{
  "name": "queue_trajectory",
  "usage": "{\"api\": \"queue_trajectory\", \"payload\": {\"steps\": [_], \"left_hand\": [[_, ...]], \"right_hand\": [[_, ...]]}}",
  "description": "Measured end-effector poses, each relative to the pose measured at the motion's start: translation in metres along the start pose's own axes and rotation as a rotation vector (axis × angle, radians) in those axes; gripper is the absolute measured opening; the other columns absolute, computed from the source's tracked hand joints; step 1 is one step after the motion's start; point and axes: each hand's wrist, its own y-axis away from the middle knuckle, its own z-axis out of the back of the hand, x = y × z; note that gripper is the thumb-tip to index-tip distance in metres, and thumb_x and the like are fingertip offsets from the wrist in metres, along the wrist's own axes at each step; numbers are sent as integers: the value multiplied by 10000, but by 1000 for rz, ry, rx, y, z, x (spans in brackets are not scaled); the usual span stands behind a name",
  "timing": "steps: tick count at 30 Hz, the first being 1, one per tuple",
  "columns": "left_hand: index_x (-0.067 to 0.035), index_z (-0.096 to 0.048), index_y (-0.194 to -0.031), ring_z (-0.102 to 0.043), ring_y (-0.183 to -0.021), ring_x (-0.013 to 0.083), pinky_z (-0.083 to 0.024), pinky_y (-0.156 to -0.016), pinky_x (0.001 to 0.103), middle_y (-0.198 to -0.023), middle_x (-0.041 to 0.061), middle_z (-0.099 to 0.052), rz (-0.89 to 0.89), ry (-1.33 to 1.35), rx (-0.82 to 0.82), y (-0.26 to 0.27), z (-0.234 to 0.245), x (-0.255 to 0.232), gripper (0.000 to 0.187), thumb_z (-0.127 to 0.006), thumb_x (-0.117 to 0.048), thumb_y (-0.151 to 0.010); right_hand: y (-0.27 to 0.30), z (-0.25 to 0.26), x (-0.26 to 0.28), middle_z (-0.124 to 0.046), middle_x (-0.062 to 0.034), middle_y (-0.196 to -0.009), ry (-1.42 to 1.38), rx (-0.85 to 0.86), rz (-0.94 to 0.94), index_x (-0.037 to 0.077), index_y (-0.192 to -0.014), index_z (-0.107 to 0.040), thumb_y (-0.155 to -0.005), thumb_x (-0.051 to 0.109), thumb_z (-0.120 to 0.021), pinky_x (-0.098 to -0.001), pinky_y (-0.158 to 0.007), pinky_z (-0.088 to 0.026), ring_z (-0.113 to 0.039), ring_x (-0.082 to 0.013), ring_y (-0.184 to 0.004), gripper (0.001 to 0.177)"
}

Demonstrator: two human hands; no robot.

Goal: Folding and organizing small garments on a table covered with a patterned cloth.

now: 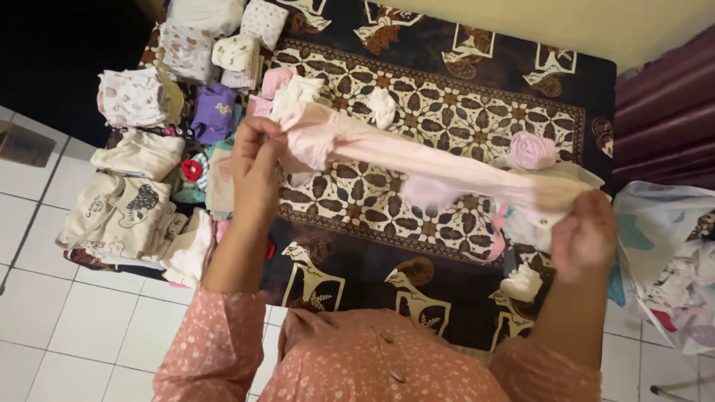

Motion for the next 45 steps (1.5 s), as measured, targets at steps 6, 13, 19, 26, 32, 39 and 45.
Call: {"api": "queue_trajectory", "payload": {"steps": [6,13,19,26,32,39,45], "left_hand": [[-76,-558,-994,-547,-869,86,-457,-790,223,-952,-22,-579,46,-329,36,47,53,41,112,-548,33,-1017],[-60,-691,-966,-745,-837,235,-567,-751,341,-935,131,-760,355,-947,112,158,111,155,142,-599,5,-879],[-66,-692,-968,-700,-872,340,-553,-735,446,-935,154,-729,367,-1163,181,154,34,100,393,-831,-343,-727],[-113,-659,-887,-682,-834,352,-535,-697,484,-894,120,-701,108,-1524,275,161,38,137,307,-773,-383,-797],[-101,-659,-1007,-717,-778,350,-547,-672,454,-857,136,-738,372,-1129,89,150,74,120,229,-709,-290,-888],[-90,-615,-1049,-761,-762,305,-562,-699,410,-775,128,-749,595,-931,27,152,80,110,246,-651,-287,-905],[-86,-622,-1065,-667,-900,407,-525,-783,474,-1002,198,-678,421,-1164,79,177,102,153,294,-701,-284,-863]], "right_hand": [[30,15,-27,-692,-19,-1041,401,-61,-197,92,-1126,-651,-1052,74,-572,-263,-842,-531,-647,-127,-972,110],[95,129,-151,-673,-7,-962,824,-118,-481,46,-1090,-706,-1007,146,-674,-253,-779,-467,-582,-109,-858,134],[99,95,-151,-704,-15,-886,1175,12,-350,-3,-1031,-723,-962,191,-705,-256,-759,-480,-597,-98,-818,206],[92,94,-155,-692,-56,-867,1200,-67,-444,3,-1014,-739,-958,205,-762,-301,-743,-472,-586,-142,-788,211],[89,48,-106,-717,-38,-1059,839,-132,-328,43,-1151,-672,-977,114,-704,-280,-904,-488,-630,-126,-962,191],[93,28,-96,-606,-1,-1441,800,70,-230,72,-1371,-613,-911,-14,-652,-268,-1072,-412,-537,-104,-1330,469],[106,29,-100,-720,-79,-1157,1164,153,-179,78,-1260,-744,-914,20,-731,-271,-1001,-468,-633,-158,-1086,351]]}}
